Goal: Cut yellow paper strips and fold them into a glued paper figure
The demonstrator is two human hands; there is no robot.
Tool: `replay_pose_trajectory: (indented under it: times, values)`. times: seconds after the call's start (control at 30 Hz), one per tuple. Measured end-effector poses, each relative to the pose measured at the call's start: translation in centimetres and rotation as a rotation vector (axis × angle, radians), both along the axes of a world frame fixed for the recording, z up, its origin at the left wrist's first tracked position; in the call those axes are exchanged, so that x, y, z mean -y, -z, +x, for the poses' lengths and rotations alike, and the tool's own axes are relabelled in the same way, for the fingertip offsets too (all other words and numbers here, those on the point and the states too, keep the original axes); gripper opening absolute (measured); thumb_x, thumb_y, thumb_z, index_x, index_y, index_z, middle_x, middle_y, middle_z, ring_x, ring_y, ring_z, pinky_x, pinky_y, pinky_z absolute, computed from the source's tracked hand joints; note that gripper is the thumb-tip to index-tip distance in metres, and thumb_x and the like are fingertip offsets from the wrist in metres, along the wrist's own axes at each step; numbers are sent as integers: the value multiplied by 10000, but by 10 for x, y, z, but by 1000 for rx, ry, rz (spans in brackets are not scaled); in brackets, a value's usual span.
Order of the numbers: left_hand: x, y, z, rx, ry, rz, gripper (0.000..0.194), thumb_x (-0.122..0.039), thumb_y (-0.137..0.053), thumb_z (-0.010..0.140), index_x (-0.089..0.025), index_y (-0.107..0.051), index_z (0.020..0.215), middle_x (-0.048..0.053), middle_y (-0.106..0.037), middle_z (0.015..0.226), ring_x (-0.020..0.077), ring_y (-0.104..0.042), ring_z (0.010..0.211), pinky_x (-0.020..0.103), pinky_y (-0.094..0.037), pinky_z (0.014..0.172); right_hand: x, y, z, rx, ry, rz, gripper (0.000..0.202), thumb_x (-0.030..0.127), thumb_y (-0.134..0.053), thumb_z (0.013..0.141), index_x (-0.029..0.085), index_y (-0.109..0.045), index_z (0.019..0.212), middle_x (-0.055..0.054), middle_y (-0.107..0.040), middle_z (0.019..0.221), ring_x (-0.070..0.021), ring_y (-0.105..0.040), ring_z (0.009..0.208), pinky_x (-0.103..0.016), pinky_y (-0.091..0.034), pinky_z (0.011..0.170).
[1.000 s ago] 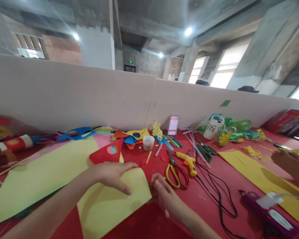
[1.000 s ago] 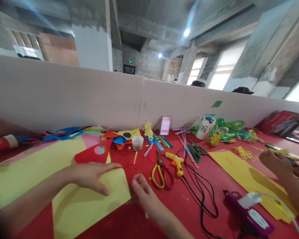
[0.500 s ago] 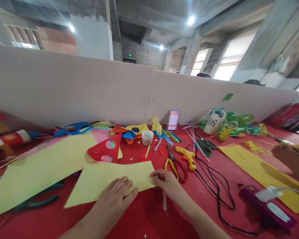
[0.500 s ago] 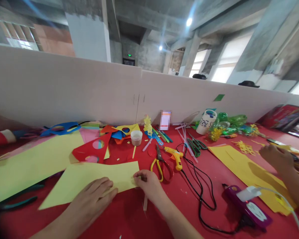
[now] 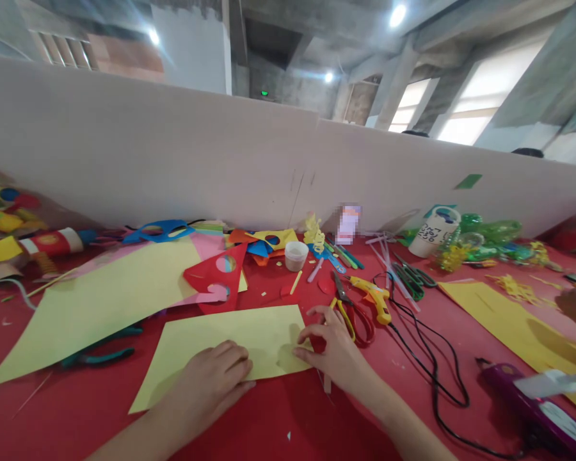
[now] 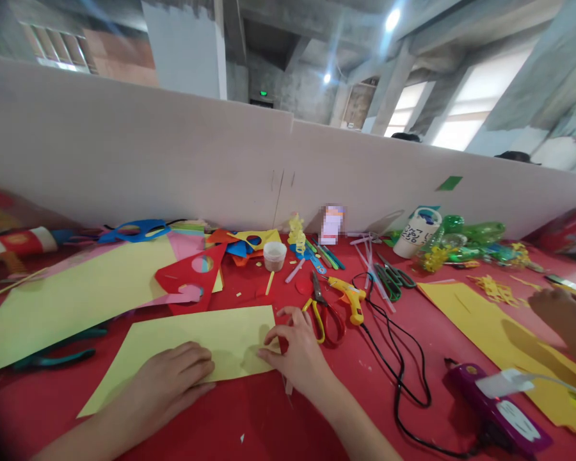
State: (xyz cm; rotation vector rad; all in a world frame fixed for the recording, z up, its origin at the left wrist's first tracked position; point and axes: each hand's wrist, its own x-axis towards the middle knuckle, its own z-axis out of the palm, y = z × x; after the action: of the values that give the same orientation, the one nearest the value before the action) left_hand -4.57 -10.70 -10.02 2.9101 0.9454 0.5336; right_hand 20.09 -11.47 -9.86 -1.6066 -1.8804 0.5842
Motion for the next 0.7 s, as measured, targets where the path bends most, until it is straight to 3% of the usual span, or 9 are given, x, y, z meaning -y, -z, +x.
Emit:
replay_pose_trajectory:
  times: [0.17,0.3,0.43,0.7]
  values:
    - [-1,-2,0,-29,-5,-174,125,-261,-469,859,-196,-575,871,34,-619,858,182,-541,839,283,-433,705,3,0,3,40,-324,-35,195,241,-779,590,229,-659,743,-6,-571,921,-172,-516,877,-306,-369,832]
    - [-4,-6,2,76,-29,-375,141,-229,-471,857,-211,-597,796,4,-616,789,155,-529,819,262,-416,720,1,4,4,-2,-385,-55,112,164,-722,667,211,-668,752,3,-623,799,-144,-541,795,-250,-396,756]
    - [-10,-6,-1,127,-126,-528,103,-238,-548,796,-210,-621,728,-2,-622,753,155,-536,811,258,-421,720,-1,3,7,-32,-377,-73,51,149,-670,720,199,-679,731,-3,-646,767,-134,-555,771,-221,-407,709]
    - [-17,-14,-6,40,-237,-625,148,-262,-540,749,-188,-613,645,9,-605,684,167,-541,770,259,-412,697,-2,-2,17,69,-193,-212,104,255,-633,741,197,-676,667,-7,-607,672,-156,-564,703,-237,-391,631]
